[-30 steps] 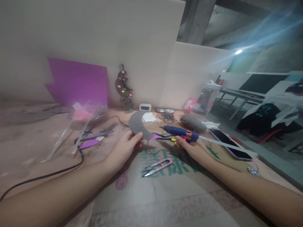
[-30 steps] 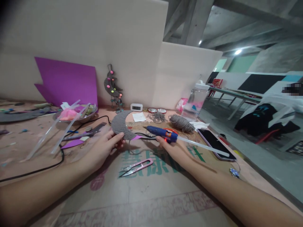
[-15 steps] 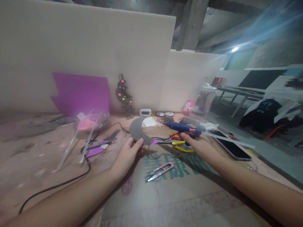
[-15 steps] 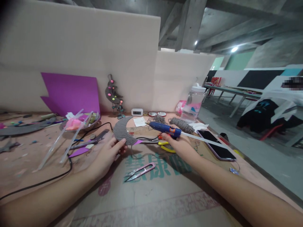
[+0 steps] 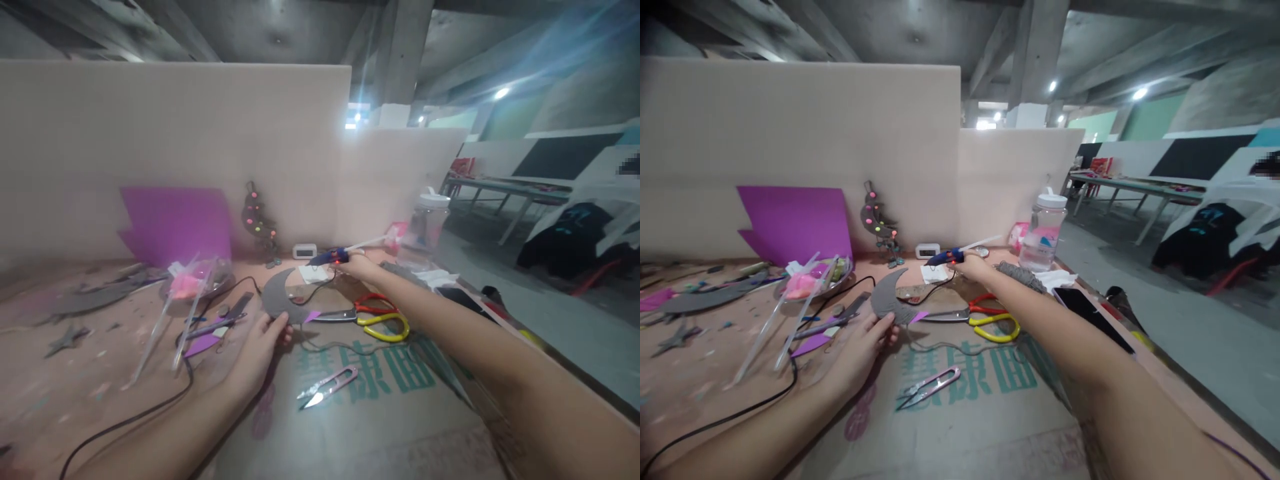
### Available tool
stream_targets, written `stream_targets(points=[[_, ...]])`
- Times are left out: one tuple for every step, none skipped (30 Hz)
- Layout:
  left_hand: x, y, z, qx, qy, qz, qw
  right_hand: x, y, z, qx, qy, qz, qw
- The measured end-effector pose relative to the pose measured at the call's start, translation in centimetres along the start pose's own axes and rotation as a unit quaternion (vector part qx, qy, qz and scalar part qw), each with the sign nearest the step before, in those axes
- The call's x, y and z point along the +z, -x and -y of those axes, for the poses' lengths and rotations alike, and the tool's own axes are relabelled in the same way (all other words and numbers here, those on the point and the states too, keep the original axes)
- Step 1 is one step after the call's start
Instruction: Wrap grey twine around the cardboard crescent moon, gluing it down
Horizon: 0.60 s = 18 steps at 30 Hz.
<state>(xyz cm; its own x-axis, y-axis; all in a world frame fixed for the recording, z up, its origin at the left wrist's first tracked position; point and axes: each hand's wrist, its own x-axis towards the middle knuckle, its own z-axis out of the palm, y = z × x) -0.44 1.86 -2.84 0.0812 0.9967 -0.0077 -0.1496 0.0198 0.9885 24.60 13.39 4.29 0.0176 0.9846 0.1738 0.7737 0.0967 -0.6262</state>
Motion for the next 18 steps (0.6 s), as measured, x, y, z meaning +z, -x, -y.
stream_targets(points=[[0.0,0.0,0.0,0.0,0.001,-0.001,1.0,0.5,-1.0,-0.3,-0.002,0.005,0.019,1.0],[0.1,-0.1,0.0,0.001,0.001,-0.003,1.0,1.0,-1.8,-0.6,-0.005,0.008,0.038,0.999],[0.2,-0.1,-0.1,0.001,0.001,-0.005,1.0,1.4,-2.4,-0.8,-0.009,0.012,0.055,0.998],[0.3,-0.1,-0.2,0.001,0.003,-0.009,1.0,1.7,-2.8,-1.0,-0.014,0.014,0.069,0.997],[0.4,-0.2,-0.3,-0.001,0.007,-0.013,1.0,2.0,-3.1,-1.1,-0.019,0.017,0.082,0.996],[0.4,-0.2,-0.4,-0.006,0.012,-0.017,1.0,2.3,-3.3,-1.3,-0.021,0.02,0.094,0.995],[0.5,-0.2,-0.5,-0.013,0.018,-0.022,1.0,2.5,-3.3,-1.5,-0.022,0.023,0.105,0.994],[0.6,-0.2,-0.6,-0.021,0.023,-0.022,0.999,2.7,-3.3,-1.7,-0.02,0.026,0.115,0.993],[0.6,-0.2,-0.6,-0.028,0.026,-0.02,0.999,2.8,-3.3,-1.9,-0.018,0.029,0.123,0.992],[0.7,-0.2,-0.7,-0.032,0.031,-0.021,0.999,2.8,-3.3,-2.1,-0.017,0.031,0.127,0.991],[0.7,-0.2,-0.7,-0.033,0.037,-0.02,0.999,2.9,-3.3,-2.4,-0.017,0.033,0.126,0.991],[0.7,-0.2,-0.7,-0.036,0.042,-0.017,0.998,2.8,-3.3,-2.6,-0.019,0.036,0.12,0.992],[0.7,-0.2,-0.7,-0.033,0.048,-0.016,0.998,2.7,-3.3,-2.9,-0.021,0.039,0.109,0.993],[0.8,-0.2,-0.8,-0.026,0.05,-0.011,0.998,2.6,-3.2,-3.1,-0.024,0.044,0.095,0.994],[0.8,-0.2,-0.8,-0.021,0.05,-0.005,0.999,2.4,-3.2,-3.3,-0.027,0.047,0.079,0.995],[0.8,-0.2,-0.8,-0.017,0.05,-0.001,0.999,2.3,-3.1,-3.4,-0.032,0.05,0.064,0.996],[0.8,-0.2,-0.8,-0.018,0.052,0.003,0.999,2.2,-2.8,-3.5,-0.037,0.051,0.05,0.997],[0.8,-0.2,-0.8,-0.019,0.054,0.007,0.998,2.1,-2.5,-3.6,-0.042,0.052,0.037,0.997]])
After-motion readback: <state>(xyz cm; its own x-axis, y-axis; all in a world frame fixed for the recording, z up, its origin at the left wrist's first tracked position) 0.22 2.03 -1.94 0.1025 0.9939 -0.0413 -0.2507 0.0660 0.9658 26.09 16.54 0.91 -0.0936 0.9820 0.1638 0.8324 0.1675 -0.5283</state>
